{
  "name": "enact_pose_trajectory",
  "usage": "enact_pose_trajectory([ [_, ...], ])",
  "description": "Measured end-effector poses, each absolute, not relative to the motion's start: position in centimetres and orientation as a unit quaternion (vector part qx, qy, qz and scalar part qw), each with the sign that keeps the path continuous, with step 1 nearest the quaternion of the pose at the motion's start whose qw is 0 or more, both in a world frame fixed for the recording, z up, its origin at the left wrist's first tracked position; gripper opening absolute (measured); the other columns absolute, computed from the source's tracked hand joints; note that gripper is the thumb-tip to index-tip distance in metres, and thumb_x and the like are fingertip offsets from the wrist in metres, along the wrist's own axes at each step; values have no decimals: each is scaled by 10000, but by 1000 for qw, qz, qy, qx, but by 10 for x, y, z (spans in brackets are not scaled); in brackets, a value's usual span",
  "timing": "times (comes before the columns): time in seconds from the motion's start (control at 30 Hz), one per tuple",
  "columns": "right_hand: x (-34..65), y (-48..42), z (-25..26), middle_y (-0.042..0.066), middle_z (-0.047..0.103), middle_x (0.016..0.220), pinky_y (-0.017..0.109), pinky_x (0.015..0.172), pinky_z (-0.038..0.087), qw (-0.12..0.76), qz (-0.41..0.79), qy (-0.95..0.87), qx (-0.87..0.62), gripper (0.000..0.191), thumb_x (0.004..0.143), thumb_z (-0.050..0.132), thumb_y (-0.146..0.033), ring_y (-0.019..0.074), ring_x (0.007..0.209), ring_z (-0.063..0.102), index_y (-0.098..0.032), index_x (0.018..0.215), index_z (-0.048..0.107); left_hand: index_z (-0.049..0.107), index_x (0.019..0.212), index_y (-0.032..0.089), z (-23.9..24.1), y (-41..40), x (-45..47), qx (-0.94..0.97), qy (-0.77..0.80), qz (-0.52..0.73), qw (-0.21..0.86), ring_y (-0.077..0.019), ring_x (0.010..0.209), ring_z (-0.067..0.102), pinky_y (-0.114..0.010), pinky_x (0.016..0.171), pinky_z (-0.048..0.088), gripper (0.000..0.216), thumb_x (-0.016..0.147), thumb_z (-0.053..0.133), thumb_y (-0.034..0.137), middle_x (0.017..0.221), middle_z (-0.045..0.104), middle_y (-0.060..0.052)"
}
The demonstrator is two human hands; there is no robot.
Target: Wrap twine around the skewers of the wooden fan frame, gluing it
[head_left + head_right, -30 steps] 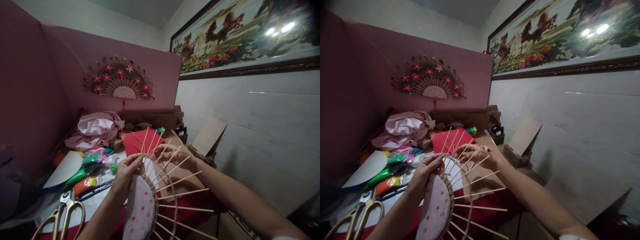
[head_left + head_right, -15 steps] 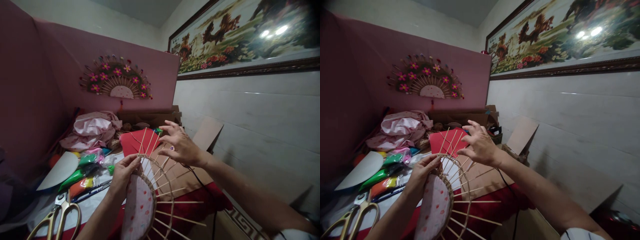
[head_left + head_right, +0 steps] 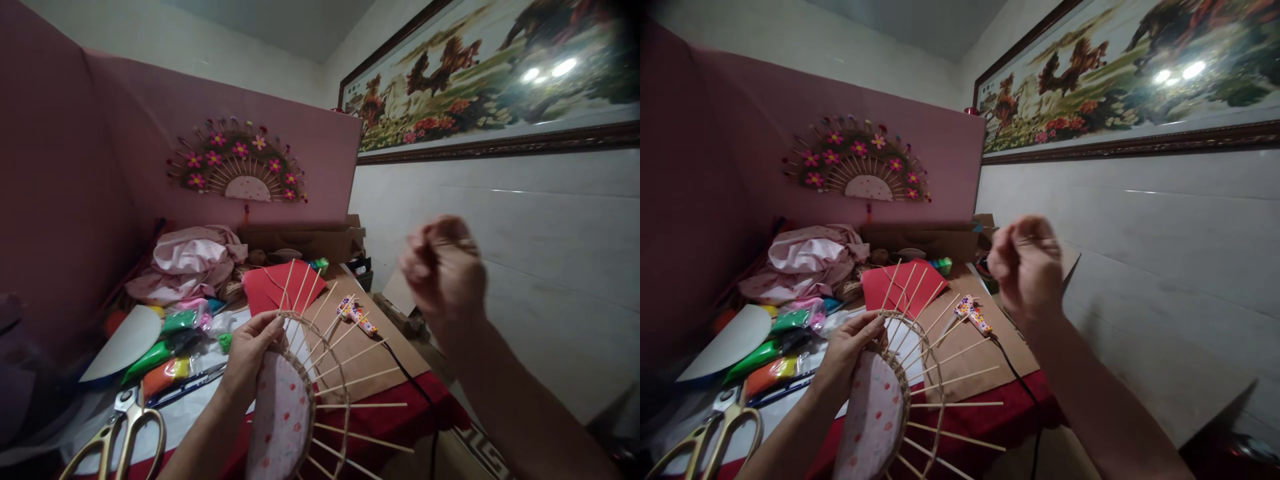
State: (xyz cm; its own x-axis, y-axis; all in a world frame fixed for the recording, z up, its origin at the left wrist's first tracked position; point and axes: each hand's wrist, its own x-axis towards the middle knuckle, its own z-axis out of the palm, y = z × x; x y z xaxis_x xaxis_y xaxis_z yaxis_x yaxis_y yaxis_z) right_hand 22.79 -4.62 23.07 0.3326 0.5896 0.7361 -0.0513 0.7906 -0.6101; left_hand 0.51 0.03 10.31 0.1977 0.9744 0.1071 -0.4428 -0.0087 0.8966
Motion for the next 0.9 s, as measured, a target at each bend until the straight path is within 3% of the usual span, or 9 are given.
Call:
enact_pose_trajectory([
  [0.1,225,-76,245,-48,234,519,249,378,93,845,32,-492,-206,206,802,522,-183,91,400,110,-257,617,470,645,790,140,102,1,4,437,303,561,635,-57,413,449,-153,389,326,231,660,706,321,514,564,22],
  [0.17,213,-87,239,-38,236,509,271,390,119,831,-79,-495,-241,187,846,477,-236,115,412,134,-289,674,527,645,791,138,101,1,4,439,307,561,631,-56,411,451,-153,389,327,230,663,704,320,516,564,20],
  [0.2,205,-88,231,-30,316,533,275,394,171,809,-106,-504,-284,142,842,493,-218,117,421,213,-301,742,552,645,791,137,101,1,4,442,310,560,629,-54,410,449,-152,388,324,230,664,703,319,516,565,20],
  [0.3,181,-74,197,-14,512,581,278,454,311,515,-3,-740,-434,142,856,478,-220,121,474,440,-265,930,590,648,792,136,102,0,5,449,311,557,625,-51,412,448,-149,393,322,222,675,697,318,513,565,21],
  [0.37,171,-56,175,3,569,599,282,494,327,422,-19,-777,-467,178,863,446,-217,118,485,475,-216,965,592,648,800,137,102,0,5,455,308,555,624,-52,417,454,-152,401,329,215,687,689,315,516,567,21],
  [0.63,163,-28,155,51,645,672,289,529,218,283,-108,-801,-516,245,879,413,-310,134,549,511,-183,899,622,662,818,139,102,-1,4,461,300,555,624,-48,423,448,-151,402,321,213,691,688,308,518,562,25],
  [0.9,158,-26,149,35,645,674,282,523,190,255,-119,-810,-515,196,864,441,-285,115,547,504,-169,838,597,664,823,140,100,-1,6,465,299,552,625,-51,443,454,-155,422,341,205,701,682,303,536,567,24],
])
